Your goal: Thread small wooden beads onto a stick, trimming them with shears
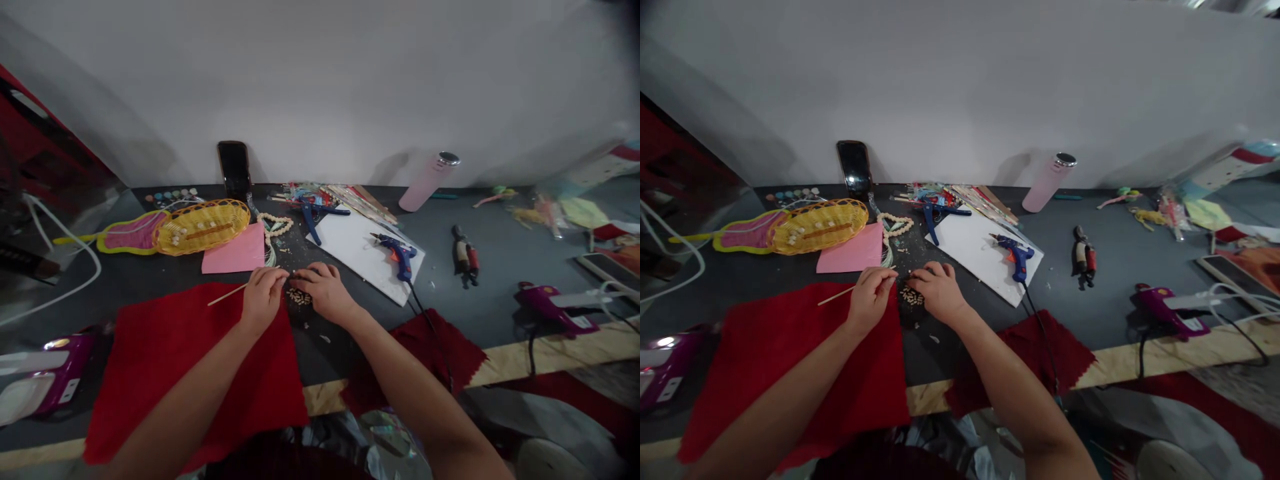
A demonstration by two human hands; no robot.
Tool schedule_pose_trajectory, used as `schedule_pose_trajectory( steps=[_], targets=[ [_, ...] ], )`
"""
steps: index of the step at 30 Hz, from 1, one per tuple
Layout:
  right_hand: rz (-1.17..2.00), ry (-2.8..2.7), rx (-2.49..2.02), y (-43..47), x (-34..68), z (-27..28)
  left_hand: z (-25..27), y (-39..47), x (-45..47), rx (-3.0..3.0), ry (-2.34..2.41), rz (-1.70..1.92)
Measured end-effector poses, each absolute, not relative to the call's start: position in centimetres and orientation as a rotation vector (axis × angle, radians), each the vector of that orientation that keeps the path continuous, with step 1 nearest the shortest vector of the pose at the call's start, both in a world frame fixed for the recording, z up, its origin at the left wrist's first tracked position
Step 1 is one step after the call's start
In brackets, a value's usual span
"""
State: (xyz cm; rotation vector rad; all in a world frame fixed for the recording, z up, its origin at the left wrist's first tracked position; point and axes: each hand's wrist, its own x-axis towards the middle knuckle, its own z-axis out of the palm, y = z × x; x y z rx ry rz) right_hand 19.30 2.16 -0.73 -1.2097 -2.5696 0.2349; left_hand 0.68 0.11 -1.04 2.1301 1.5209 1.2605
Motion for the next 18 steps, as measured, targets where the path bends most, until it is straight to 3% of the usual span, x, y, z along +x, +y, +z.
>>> schedule_pose_trajectory(
  steps=[9,18],
  targets=[
    [0.28,-2.575,-1.026,1.7,19.8,-0.6,-0.9,0.2,0.6,2.107,1.517,1.27],
    [0.293,-2.34,-1.258,2.6,21.4,-0.4,-1.0,0.2,0.5,2.115,1.531,1.261]
  ],
)
